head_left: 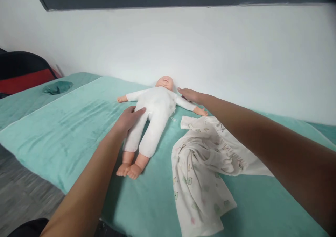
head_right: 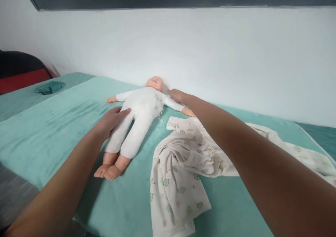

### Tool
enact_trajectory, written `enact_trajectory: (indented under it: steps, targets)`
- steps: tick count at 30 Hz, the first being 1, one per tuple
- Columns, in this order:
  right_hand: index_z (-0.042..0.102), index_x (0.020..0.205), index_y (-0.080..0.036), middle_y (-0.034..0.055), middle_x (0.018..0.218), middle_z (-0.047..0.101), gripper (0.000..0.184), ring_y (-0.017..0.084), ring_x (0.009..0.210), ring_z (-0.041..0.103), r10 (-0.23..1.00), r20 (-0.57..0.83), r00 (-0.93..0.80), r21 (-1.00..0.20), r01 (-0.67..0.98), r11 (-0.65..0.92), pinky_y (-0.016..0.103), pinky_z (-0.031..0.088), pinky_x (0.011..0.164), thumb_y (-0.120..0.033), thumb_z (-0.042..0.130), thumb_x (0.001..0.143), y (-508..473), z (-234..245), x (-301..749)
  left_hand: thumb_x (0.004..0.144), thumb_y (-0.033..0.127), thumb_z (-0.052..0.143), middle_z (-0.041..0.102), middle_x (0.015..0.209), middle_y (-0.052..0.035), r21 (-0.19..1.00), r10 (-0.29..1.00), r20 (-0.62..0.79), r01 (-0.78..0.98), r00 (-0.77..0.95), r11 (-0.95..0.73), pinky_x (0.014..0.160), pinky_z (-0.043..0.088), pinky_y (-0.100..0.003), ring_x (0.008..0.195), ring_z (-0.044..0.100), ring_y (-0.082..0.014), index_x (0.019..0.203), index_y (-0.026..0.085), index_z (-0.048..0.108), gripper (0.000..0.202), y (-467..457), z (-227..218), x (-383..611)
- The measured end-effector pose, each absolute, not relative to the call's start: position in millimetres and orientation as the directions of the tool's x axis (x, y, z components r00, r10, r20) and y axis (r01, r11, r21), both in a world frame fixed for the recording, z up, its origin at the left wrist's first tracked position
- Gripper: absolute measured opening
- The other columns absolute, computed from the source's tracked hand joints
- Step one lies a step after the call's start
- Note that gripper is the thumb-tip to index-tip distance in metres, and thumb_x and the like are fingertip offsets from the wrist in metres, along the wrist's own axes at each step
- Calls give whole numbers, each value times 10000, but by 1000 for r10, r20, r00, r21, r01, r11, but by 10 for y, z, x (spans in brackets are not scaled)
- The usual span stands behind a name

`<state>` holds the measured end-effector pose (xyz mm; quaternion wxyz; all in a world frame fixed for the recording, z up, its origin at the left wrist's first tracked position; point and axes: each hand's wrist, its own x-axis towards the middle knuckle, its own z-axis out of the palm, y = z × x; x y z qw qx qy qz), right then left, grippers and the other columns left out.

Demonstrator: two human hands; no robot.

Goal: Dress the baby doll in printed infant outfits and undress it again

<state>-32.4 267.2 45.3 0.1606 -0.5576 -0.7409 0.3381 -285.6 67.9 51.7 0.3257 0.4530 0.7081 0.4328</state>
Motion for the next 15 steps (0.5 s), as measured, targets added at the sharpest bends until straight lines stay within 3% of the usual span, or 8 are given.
enact_trajectory:
  steps: [2, 4, 8, 11, 13, 15]
  targets:
    - [631, 980, -129, 187, 1071, 679, 767, 244, 905, 652, 936, -206, -285, -612, 784, 104, 338, 532, 768, -734, 165, 907, 2604, 393, 27, 777, 400, 651, 621, 1263, -167, 849, 877, 119, 506, -466, 154, 970, 462, -515, 1129, 596, -358, 1161, 164, 608, 453, 586, 593, -2726]
    - [625, 825, -130, 182, 916, 691, 786, 219, 780, 650, 934, -248, -257, -546, 833, 84, 320, 518, 709, -727, 121, 910, 2482, 358, 394, 818, 344, 603, 590, 1310, -130, 790, 856, 290, 611, -429, 38, 1010, 440, -490, 1153, 581, -319, 1198, 188, 589, 412, 434, 666, -2502]
    - [596, 645, -168, 141, 785, 685, 742, 233, 755, 640, 924, -275, -266, -405, 904, 139, 344, 485, 741, -784, 244, 862, 2144, 398, 1018, 869, 408, 560, 647, 1169, -69, 730, 947, 319, 645, -31, -225, 1027, 436, -433, 1111, 591, -251, 1109, 232, 615, 303, 143, 560, -1879]
    - [648, 718, -177, 141, 902, 705, 583, 291, 877, 643, 920, -257, -297, -309, 927, 214, 376, 469, 786, -733, 486, 797, 1858, 493, 1304, 760, 459, 698, 601, 1186, -131, 612, 943, 265, 721, 201, -325, 1074, 393, -464, 1251, 480, -311, 1089, 171, 607, 447, 116, 249, -1478]
    - [678, 851, -187, 135, 1051, 694, 444, 313, 986, 623, 915, -221, -337, -265, 924, 277, 376, 460, 819, -617, 624, 750, 1655, 568, 1405, 743, 369, 724, 596, 1157, -151, 556, 954, 192, 775, 230, -299, 1075, 392, -481, 1245, 473, -325, 1032, 142, 618, 383, 162, 78, -1285]
    - [673, 940, -199, 127, 1123, 673, 368, 317, 1044, 600, 908, -171, -382, -234, 911, 339, 374, 448, 837, -522, 630, 768, 1438, 664, 1451, 756, 240, 690, 565, 1227, -150, 484, 926, 273, 794, 262, -368, 1130, 330, -497, 1339, 382, -331, 1006, 151, 623, 273, 190, 35, -1117]
